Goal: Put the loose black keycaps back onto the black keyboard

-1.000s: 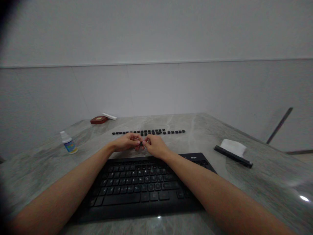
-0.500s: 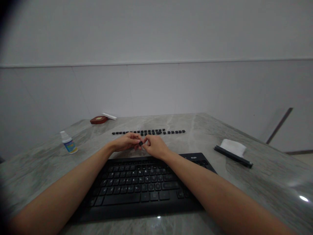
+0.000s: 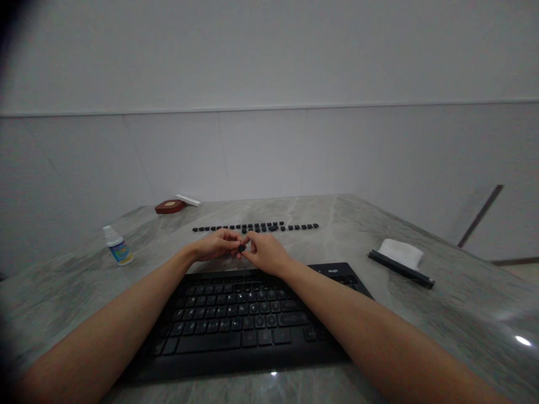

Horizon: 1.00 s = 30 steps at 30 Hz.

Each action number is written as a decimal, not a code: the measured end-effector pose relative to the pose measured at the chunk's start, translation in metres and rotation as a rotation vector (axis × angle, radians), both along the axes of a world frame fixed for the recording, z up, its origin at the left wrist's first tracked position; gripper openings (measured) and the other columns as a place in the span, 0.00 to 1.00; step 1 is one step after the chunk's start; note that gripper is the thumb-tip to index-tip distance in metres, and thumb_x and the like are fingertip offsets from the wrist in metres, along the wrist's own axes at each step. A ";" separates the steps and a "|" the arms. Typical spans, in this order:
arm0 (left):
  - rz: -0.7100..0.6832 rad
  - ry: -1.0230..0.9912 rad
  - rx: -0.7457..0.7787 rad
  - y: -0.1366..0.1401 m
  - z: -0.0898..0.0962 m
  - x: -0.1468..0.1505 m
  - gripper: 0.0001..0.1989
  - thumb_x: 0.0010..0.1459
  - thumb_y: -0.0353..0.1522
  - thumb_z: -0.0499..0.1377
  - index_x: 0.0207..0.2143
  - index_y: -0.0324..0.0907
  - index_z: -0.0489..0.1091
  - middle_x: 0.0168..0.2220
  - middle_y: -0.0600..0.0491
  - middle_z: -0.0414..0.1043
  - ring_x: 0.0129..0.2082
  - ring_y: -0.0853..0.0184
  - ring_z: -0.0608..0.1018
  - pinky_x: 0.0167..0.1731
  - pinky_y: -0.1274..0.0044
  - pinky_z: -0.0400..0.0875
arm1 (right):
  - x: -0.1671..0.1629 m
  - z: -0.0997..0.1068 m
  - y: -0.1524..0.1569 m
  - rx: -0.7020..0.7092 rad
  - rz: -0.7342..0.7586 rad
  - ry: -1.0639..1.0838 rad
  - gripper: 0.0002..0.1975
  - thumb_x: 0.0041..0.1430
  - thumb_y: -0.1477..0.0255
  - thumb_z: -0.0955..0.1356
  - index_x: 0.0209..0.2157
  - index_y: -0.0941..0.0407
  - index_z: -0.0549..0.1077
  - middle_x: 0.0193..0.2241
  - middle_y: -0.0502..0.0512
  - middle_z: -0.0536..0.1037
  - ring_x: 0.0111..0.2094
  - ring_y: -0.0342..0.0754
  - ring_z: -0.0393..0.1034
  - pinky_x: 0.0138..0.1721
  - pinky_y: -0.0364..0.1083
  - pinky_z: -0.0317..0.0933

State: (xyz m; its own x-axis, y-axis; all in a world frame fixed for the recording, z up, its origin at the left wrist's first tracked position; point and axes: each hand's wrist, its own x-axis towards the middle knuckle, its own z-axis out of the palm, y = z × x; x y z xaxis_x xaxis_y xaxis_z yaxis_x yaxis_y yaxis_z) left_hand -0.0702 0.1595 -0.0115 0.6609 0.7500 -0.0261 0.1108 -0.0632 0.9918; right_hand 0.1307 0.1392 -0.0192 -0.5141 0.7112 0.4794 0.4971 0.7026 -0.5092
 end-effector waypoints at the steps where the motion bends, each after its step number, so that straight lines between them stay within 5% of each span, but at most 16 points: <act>1: 0.000 0.002 0.003 0.000 0.000 0.000 0.12 0.53 0.37 0.64 0.29 0.36 0.71 0.25 0.50 0.75 0.23 0.72 0.71 0.26 0.79 0.59 | 0.000 0.000 0.000 0.003 0.000 -0.002 0.07 0.51 0.78 0.70 0.34 0.58 0.73 0.18 0.43 0.67 0.20 0.39 0.60 0.25 0.39 0.49; 19: 0.032 0.053 0.041 0.000 0.000 0.003 0.13 0.54 0.40 0.61 0.30 0.37 0.69 0.22 0.55 0.67 0.22 0.73 0.67 0.23 0.80 0.55 | -0.001 0.008 -0.009 -0.034 -0.070 0.014 0.06 0.51 0.72 0.70 0.33 0.58 0.74 0.19 0.46 0.69 0.21 0.40 0.61 0.25 0.41 0.52; 26: -0.074 0.274 0.024 -0.002 0.008 -0.004 0.11 0.51 0.37 0.63 0.34 0.38 0.74 0.22 0.56 0.68 0.17 0.75 0.65 0.16 0.82 0.54 | 0.003 0.017 -0.019 -0.496 0.312 -0.004 0.06 0.44 0.75 0.72 0.27 0.58 0.72 0.18 0.45 0.67 0.20 0.39 0.61 0.22 0.40 0.54; 30: -0.183 0.401 0.012 -0.006 0.018 -0.001 0.09 0.49 0.35 0.65 0.33 0.41 0.76 0.19 0.57 0.68 0.16 0.74 0.65 0.15 0.82 0.54 | 0.005 0.017 -0.023 -0.547 0.382 -0.107 0.07 0.42 0.75 0.73 0.25 0.59 0.72 0.17 0.44 0.66 0.19 0.38 0.59 0.21 0.40 0.52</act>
